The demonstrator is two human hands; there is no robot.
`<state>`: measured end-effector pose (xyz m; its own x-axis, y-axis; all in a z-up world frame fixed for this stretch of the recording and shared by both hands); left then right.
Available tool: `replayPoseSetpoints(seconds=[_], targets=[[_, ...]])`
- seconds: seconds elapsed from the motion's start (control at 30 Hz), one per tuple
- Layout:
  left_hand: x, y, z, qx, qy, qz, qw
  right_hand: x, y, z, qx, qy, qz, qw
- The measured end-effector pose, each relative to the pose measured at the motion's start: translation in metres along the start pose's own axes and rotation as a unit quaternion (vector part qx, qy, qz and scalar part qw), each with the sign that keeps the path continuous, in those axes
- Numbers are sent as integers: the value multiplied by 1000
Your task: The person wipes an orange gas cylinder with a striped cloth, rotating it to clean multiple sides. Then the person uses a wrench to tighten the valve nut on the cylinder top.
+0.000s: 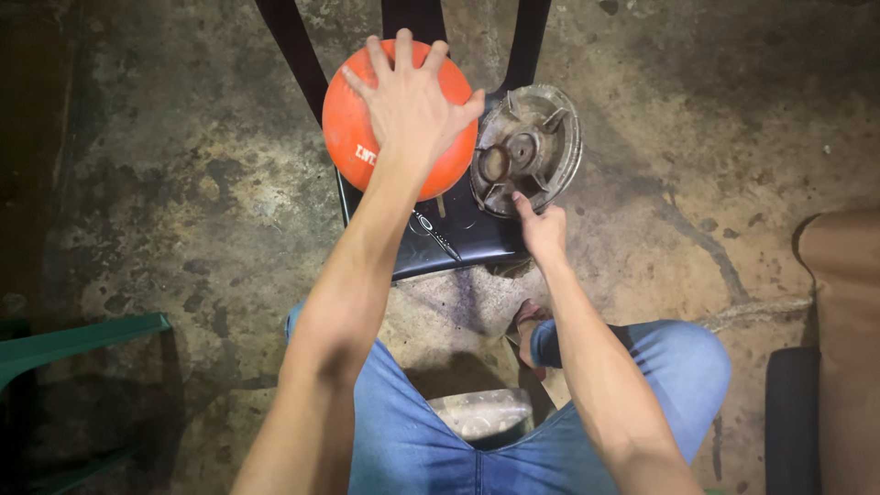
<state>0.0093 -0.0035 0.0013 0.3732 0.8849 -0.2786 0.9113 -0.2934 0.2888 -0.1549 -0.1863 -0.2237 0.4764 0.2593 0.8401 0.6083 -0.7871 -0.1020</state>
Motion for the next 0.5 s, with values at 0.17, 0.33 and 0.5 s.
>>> replayPoseSetpoints(seconds=[0.17,0.33,0.5], targets=[[3,-4,14,-79,13,-49,996,12,7,-13,50,14,-7,999],[0,-2,26,-112,26,-72,991,31,18,-26,91,-56,-4,994],[-1,15,31,-111,45,-57,991,26,12,-19,40,-37,5,999]])
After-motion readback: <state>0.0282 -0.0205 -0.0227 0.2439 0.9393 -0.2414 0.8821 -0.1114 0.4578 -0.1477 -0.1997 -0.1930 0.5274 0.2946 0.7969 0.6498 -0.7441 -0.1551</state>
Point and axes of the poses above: each hand's wrist, its own y-axis towards the middle knuckle, its own z-axis out of the palm, x = y × z, the point moved 1 cm from there along y, towards the middle knuckle, and after that the axes turned 10 degrees about -x, right-handed, at the moved point
